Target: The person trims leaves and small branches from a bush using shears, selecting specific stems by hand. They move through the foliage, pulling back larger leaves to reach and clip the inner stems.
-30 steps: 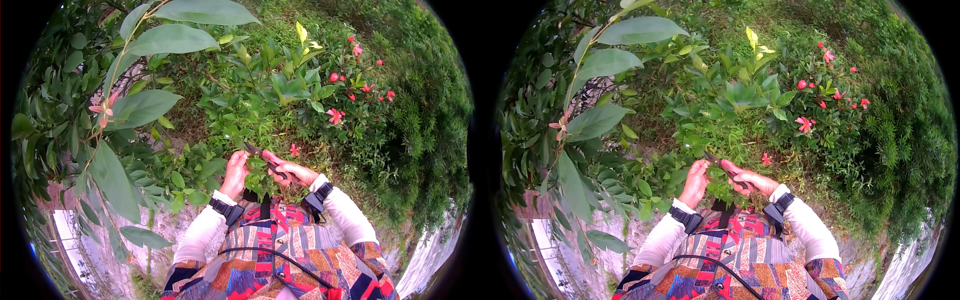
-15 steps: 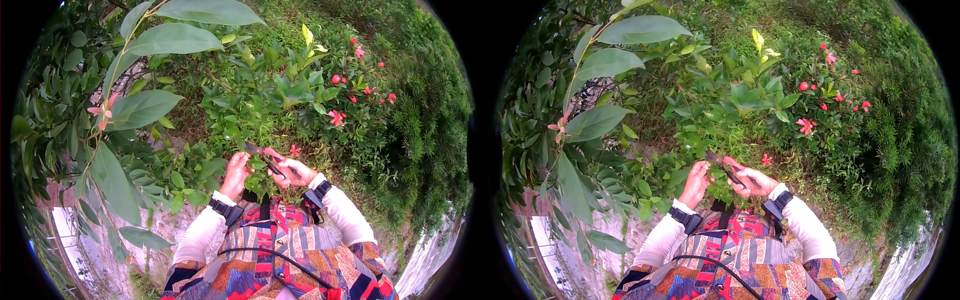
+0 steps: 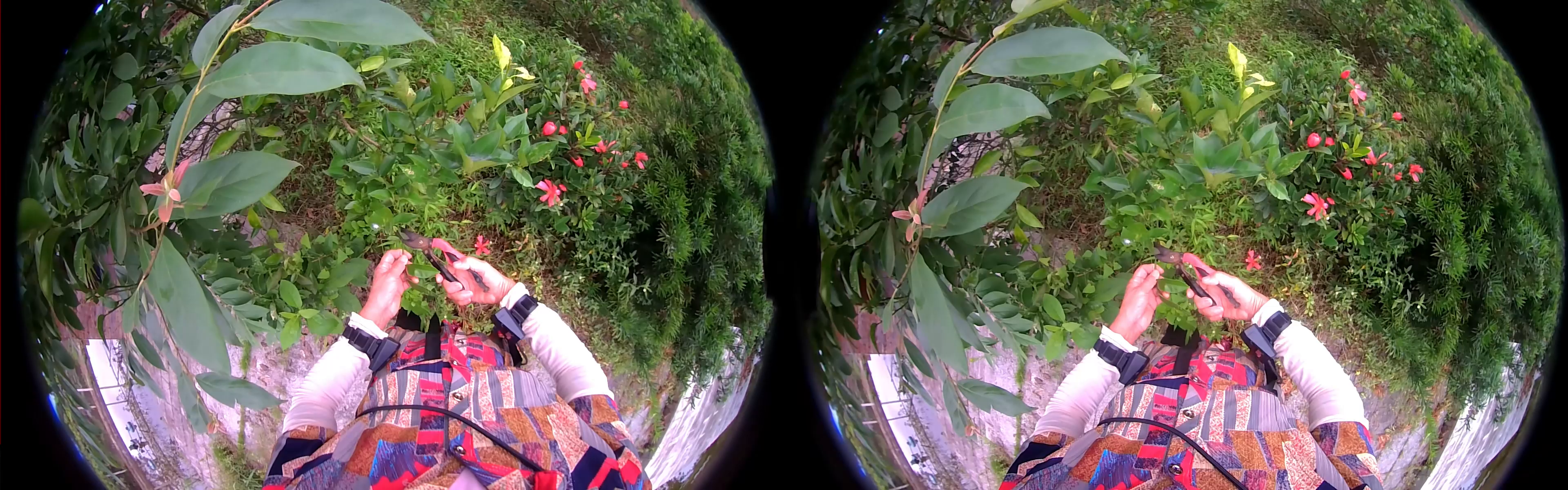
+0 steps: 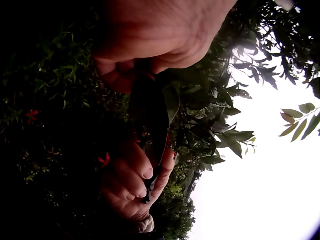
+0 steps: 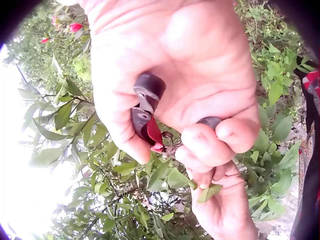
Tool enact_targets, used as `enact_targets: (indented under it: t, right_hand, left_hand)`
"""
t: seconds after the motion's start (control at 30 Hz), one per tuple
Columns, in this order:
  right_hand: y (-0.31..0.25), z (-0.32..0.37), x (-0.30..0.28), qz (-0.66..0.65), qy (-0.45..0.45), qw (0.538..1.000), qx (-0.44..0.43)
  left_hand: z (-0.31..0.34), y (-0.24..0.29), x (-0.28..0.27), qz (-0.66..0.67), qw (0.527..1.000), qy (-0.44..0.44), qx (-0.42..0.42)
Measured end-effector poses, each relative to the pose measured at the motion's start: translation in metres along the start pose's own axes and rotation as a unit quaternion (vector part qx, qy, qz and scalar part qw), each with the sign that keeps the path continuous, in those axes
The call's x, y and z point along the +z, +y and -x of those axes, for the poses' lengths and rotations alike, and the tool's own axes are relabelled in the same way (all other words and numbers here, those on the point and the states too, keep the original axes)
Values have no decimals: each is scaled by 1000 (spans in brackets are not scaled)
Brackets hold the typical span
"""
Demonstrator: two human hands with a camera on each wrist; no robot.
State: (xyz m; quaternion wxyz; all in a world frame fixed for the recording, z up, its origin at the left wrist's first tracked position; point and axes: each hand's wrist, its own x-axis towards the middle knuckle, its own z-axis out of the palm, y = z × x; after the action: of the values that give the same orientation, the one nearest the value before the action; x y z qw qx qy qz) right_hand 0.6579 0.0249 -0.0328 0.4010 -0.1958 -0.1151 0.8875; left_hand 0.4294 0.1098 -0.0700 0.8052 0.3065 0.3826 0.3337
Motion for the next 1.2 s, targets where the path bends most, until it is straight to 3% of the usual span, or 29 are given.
enact_targets:
  t: [0.07,0.27,0.33,0.63,0.97,1.2]
  right_hand:
    - [0,0,2,9,3,1000,-12]
    - [10,-8,-26,-137,-14,988,69]
    - [8,-4,-6,-65,22,998,11]
    - [11,-3,-16,-24,-1,1000,19]
    - [4,12,17,46,-1,999,-6]
    - [-6,25,33,177,50,983,3]
  left_hand:
    - [1,1,1,1,1000,1,1]
    - [1,1,0,-6,1000,-3,1]
    - [1,0,0,-10,1000,-4,0]
    - [3,-1,2,-35,999,16,5]
    - [8,6,11,-54,998,-10,3]
    - [13,6,14,-59,998,-16,-1]
